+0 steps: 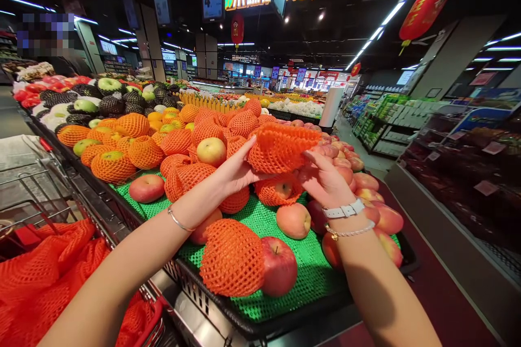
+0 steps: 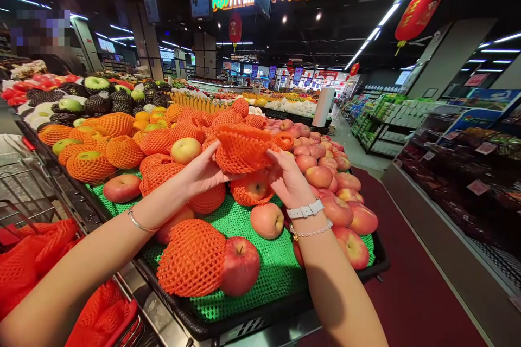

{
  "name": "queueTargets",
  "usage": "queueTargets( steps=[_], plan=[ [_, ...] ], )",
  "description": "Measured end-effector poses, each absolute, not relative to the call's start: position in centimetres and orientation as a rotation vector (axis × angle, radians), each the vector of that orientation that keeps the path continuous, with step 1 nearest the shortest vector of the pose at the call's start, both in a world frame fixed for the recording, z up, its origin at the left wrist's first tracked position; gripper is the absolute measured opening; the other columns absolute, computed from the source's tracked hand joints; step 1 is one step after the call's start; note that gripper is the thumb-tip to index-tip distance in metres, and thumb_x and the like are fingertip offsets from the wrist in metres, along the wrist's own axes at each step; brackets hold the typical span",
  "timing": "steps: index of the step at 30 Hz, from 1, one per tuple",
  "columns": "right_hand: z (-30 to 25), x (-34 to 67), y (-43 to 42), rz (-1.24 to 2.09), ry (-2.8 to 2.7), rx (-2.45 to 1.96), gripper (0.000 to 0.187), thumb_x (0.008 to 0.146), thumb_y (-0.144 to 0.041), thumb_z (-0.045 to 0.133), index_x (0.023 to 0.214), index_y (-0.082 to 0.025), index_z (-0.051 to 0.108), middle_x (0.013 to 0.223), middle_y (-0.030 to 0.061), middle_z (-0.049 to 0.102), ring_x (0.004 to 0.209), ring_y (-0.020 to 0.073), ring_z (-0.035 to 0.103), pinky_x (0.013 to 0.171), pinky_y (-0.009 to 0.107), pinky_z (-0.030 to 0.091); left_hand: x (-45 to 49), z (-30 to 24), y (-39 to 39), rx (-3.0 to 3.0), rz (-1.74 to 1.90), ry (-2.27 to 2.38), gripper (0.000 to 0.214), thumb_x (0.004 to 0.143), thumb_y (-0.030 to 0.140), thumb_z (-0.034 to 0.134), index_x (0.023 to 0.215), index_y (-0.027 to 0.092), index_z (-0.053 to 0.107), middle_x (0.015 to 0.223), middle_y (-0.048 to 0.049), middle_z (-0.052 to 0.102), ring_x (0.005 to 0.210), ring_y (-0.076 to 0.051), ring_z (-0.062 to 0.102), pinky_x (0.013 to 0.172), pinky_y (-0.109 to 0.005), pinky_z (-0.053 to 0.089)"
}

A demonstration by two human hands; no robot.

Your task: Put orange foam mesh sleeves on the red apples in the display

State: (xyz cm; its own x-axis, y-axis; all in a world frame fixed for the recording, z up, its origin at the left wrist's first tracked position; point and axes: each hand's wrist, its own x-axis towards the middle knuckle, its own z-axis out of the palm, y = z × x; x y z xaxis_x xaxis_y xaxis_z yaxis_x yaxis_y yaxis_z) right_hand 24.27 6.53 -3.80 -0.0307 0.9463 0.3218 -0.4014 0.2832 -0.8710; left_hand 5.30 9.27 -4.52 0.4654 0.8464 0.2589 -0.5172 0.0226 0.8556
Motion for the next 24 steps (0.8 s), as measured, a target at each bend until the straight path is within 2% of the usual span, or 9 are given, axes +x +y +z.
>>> queueTargets(
  steps=[5, 8, 11, 16, 18, 21, 24],
  plan=[
    [-3.8, 24.5, 6.7, 1.176, -1.092, -0.663, 0.020, 0.074, -0.039, 0.067, 0.089, -0.027, 0.063, 0.102, -0.0010, 0.075, 0.103, 0.0223, 0.069, 0.084, 0.041, 0.060, 5.5, -3.6, 8.9, 0.996, 1.036, 0.288, 0.039, 0.095, 0.042, 0.050, 0.128, 0.024, 0.058, 0.120, -0.0104, 0.069, 0.123, -0.028, 0.061, 0.096, -0.043, 0.058],
    [-4.0, 24.2, 6.7, 1.212, -1.192, -0.676, 0.026, 0.079, -0.045, 0.062, 0.098, -0.027, 0.063, 0.107, 0.0012, 0.075, 0.107, 0.0227, 0.068, 0.086, 0.043, 0.059, 5.5, -3.0, 8.6, 0.951, 1.030, 0.284, 0.040, 0.097, 0.041, 0.043, 0.131, 0.022, 0.055, 0.120, -0.0116, 0.069, 0.121, -0.028, 0.062, 0.097, -0.047, 0.057],
    [-4.3, 23.8, 6.4, 1.276, -1.240, -0.684, 0.034, 0.077, -0.044, 0.066, 0.106, -0.027, 0.062, 0.114, 0.0030, 0.073, 0.107, 0.0222, 0.068, 0.086, 0.042, 0.059, 5.5, -2.7, 8.6, 0.896, 1.034, 0.320, 0.041, 0.098, 0.040, 0.038, 0.131, 0.021, 0.054, 0.119, -0.0121, 0.069, 0.119, -0.028, 0.063, 0.096, -0.048, 0.057],
    [-4.1, 23.4, 6.0, 1.320, -1.226, -0.718, 0.037, 0.071, -0.035, 0.073, 0.104, -0.027, 0.061, 0.119, 0.0017, 0.071, 0.107, 0.0209, 0.068, 0.081, 0.036, 0.059, 5.6, -3.1, 8.9, 0.887, 1.024, 0.287, 0.041, 0.098, 0.041, 0.036, 0.128, 0.022, 0.056, 0.115, -0.0113, 0.071, 0.112, -0.026, 0.066, 0.091, -0.045, 0.059],
    [-4.1, 23.4, 6.1, 1.348, -1.196, -0.705, 0.034, 0.072, -0.037, 0.071, 0.103, -0.026, 0.061, 0.117, 0.0028, 0.072, 0.108, 0.0212, 0.068, 0.082, 0.036, 0.059, 5.7, -3.0, 8.9, 0.885, 1.021, 0.327, 0.041, 0.099, 0.040, 0.035, 0.127, 0.021, 0.058, 0.113, -0.0117, 0.072, 0.108, -0.025, 0.068, 0.088, -0.043, 0.060],
    [-4.4, 23.6, 6.7, 1.335, -1.194, -0.703, 0.033, 0.080, -0.046, 0.061, 0.104, -0.023, 0.062, 0.116, 0.0065, 0.072, 0.112, 0.0228, 0.066, 0.089, 0.040, 0.057, 5.9, -2.6, 8.7, 0.857, 1.017, 0.461, 0.041, 0.100, 0.040, 0.034, 0.126, 0.020, 0.060, 0.111, -0.0118, 0.073, 0.103, -0.024, 0.070, 0.083, -0.038, 0.062],
    [-5.2, 23.6, 7.5, 1.148, -1.180, -0.721, 0.030, 0.078, -0.039, 0.064, 0.104, -0.024, 0.061, 0.117, 0.0041, 0.071, 0.114, 0.0213, 0.064, 0.098, 0.040, 0.053, 6.1, -2.3, 8.4, 0.842, 1.014, 0.520, 0.041, 0.100, 0.040, 0.037, 0.127, 0.019, 0.060, 0.110, -0.0119, 0.074, 0.099, -0.023, 0.071, 0.079, -0.033, 0.062]
  ],
)
